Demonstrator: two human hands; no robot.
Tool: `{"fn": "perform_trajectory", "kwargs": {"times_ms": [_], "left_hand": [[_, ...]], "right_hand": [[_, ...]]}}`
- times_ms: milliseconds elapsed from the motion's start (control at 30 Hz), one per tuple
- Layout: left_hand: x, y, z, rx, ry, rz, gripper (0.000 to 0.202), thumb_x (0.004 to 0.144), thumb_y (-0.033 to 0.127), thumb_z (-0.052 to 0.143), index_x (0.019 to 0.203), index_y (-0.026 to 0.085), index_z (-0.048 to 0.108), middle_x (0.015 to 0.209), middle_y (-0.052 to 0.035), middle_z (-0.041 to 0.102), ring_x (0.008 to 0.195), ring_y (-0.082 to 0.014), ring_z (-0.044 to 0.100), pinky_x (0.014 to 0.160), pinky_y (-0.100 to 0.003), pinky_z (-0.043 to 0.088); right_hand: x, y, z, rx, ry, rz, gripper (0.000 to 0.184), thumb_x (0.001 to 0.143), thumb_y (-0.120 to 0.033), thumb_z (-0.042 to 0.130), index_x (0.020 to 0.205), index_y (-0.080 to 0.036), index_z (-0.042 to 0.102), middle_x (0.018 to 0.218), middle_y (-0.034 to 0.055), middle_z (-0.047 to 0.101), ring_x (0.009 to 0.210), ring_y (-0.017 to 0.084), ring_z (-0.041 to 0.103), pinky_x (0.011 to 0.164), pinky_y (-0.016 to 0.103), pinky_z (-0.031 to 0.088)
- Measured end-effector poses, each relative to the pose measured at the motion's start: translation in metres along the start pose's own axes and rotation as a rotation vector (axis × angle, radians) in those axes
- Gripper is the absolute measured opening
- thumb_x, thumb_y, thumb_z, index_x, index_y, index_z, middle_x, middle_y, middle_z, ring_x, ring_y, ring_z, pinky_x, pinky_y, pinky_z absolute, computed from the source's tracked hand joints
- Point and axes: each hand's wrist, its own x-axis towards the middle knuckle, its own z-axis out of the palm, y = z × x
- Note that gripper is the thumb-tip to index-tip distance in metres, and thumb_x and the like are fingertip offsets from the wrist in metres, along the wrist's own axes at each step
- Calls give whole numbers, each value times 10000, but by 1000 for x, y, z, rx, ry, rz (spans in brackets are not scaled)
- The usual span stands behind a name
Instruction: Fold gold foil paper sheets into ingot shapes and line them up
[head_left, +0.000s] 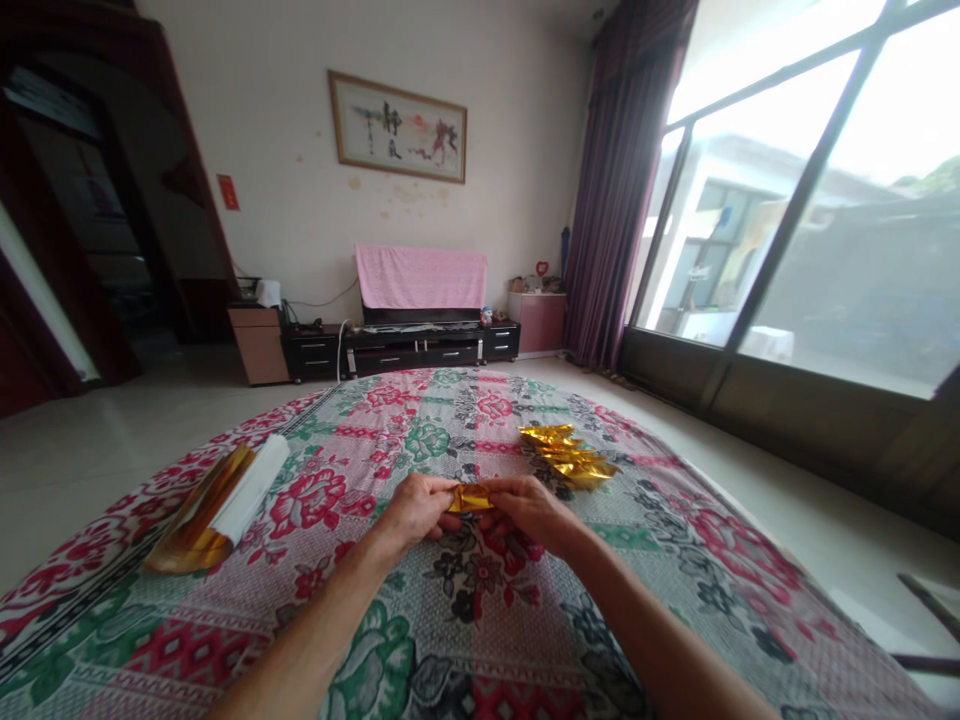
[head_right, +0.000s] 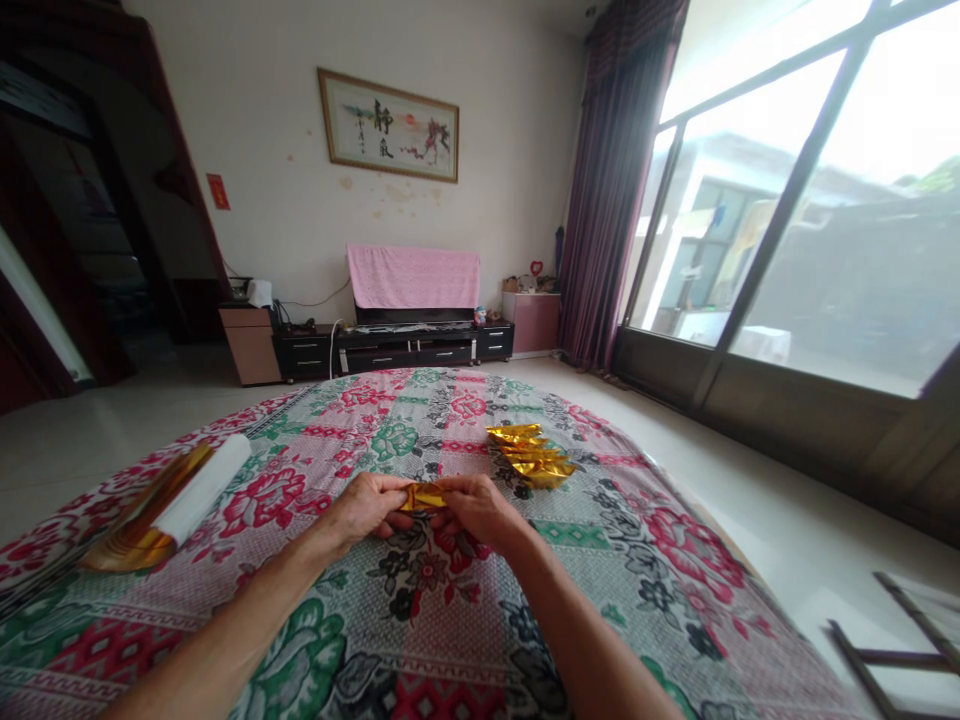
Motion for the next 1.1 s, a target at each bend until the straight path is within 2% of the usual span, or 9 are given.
{"fn": "perform_trajectory", "kwargs": {"times_ms": [267, 533, 767, 967, 1100], "left_hand": [[2, -4, 0, -3, -20, 9, 363, 768, 177, 505, 1111, 183, 623, 874, -61, 712, 657, -137, 671, 400, -118, 389], [-2, 2, 0, 7, -17, -7, 383, 778, 157, 471, 1137, 171, 604, 885, -61, 710, 661, -130, 670, 402, -117, 382], [-1, -1, -2, -36, -43, 10, 359, 778, 192, 489, 1109, 184, 625, 867, -48, 712, 655, -127, 667, 402, -118, 373], [-2, 0, -1, -21, -34, 12, 360, 755, 196, 506, 1089, 196, 640, 865, -38, 714, 650, -124, 663, 406, -121, 370], [-2, -1, -1, -36, -33, 17, 361, 743, 226, 532, 1086, 198, 642, 869, -44, 713, 654, -131, 663, 415, -130, 380]], "right_hand": [[-2, -4, 3, 21, 5, -13, 328, 778, -155, 437, 1010, -148, 669, 603, 0, 657, 478, 48, 554, 476, 137, 428], [0, 0, 1, 13, 12, 5, 350, 795, -154, 419, 1062, -151, 645, 620, 11, 662, 478, 46, 555, 468, 134, 411], [-3, -1, 0, 42, -15, -29, 357, 812, -264, 444, 1093, -147, 630, 682, 34, 680, 545, 80, 591, 534, 188, 458], [-5, -5, 2, 44, -13, -48, 363, 794, -287, 465, 1071, -131, 640, 669, 40, 672, 566, 87, 597, 524, 183, 455], [-5, -4, 1, 67, -31, -72, 376, 781, -311, 484, 1069, -127, 640, 761, 67, 687, 616, 109, 621, 536, 200, 472]]}}
